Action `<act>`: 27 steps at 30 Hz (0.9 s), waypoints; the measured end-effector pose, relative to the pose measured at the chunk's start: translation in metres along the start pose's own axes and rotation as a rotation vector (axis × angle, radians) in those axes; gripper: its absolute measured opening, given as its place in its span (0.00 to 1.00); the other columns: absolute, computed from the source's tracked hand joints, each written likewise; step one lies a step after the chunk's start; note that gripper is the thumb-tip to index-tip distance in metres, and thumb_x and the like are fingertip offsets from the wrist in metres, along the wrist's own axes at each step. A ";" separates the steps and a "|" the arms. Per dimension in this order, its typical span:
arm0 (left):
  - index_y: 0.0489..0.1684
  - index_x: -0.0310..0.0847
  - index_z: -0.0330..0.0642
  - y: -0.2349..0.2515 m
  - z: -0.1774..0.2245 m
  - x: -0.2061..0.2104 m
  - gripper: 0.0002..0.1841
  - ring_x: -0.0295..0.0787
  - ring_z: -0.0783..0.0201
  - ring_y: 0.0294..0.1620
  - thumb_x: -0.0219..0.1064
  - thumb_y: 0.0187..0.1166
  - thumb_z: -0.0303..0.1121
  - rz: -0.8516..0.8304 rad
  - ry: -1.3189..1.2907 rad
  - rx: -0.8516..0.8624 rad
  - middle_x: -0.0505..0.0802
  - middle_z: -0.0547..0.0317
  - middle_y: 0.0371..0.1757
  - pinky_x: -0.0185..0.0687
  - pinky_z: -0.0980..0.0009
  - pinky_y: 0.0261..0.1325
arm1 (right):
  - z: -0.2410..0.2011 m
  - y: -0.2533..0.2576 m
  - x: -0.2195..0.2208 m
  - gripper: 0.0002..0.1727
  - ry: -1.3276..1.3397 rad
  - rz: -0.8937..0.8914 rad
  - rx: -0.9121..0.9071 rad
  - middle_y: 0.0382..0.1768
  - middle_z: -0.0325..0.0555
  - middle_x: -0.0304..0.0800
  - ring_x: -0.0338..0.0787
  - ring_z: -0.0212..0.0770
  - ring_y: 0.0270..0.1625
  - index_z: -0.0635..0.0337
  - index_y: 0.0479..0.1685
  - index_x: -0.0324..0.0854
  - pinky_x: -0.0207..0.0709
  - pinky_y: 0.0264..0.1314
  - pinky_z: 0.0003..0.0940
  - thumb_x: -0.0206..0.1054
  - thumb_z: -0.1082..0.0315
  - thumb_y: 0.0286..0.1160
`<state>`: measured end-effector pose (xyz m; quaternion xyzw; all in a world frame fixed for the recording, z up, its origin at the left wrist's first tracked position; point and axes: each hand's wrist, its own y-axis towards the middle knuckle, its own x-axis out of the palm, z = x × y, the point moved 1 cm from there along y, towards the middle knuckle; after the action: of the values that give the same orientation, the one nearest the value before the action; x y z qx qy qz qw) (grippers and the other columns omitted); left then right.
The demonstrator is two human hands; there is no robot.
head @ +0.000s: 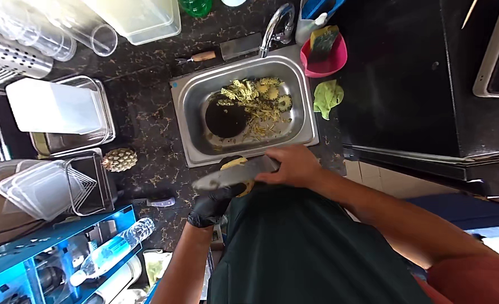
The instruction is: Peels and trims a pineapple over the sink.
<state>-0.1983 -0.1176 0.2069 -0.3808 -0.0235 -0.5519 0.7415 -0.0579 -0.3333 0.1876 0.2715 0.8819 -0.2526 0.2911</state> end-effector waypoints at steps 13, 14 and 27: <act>0.49 0.90 0.41 -0.005 -0.004 -0.010 0.19 0.94 0.60 0.54 0.83 0.56 0.22 -0.017 -0.028 0.037 0.96 0.53 0.50 0.88 0.57 0.62 | -0.005 -0.006 0.004 0.43 0.001 -0.011 -0.039 0.17 0.40 0.80 0.86 0.44 0.26 0.50 0.29 0.82 0.77 0.28 0.51 0.56 0.15 0.60; 0.53 0.89 0.41 -0.002 0.003 -0.005 0.23 0.94 0.60 0.53 0.84 0.54 0.25 -0.036 -0.003 0.027 0.96 0.53 0.50 0.89 0.58 0.62 | 0.009 -0.005 0.006 0.42 -0.018 0.007 -0.013 0.17 0.41 0.80 0.87 0.46 0.26 0.51 0.28 0.82 0.77 0.27 0.53 0.58 0.16 0.60; 0.72 0.75 0.36 0.007 0.011 -0.009 0.44 0.91 0.54 0.60 0.88 0.44 0.24 -0.074 0.314 0.074 0.92 0.45 0.59 0.88 0.56 0.66 | -0.001 -0.019 -0.009 0.43 0.154 -0.098 0.124 0.21 0.40 0.82 0.87 0.44 0.30 0.49 0.31 0.84 0.78 0.32 0.54 0.57 0.14 0.60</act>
<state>-0.1918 -0.1037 0.2070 -0.2612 0.0585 -0.6303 0.7288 -0.0641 -0.3494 0.1999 0.2639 0.8966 -0.2990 0.1924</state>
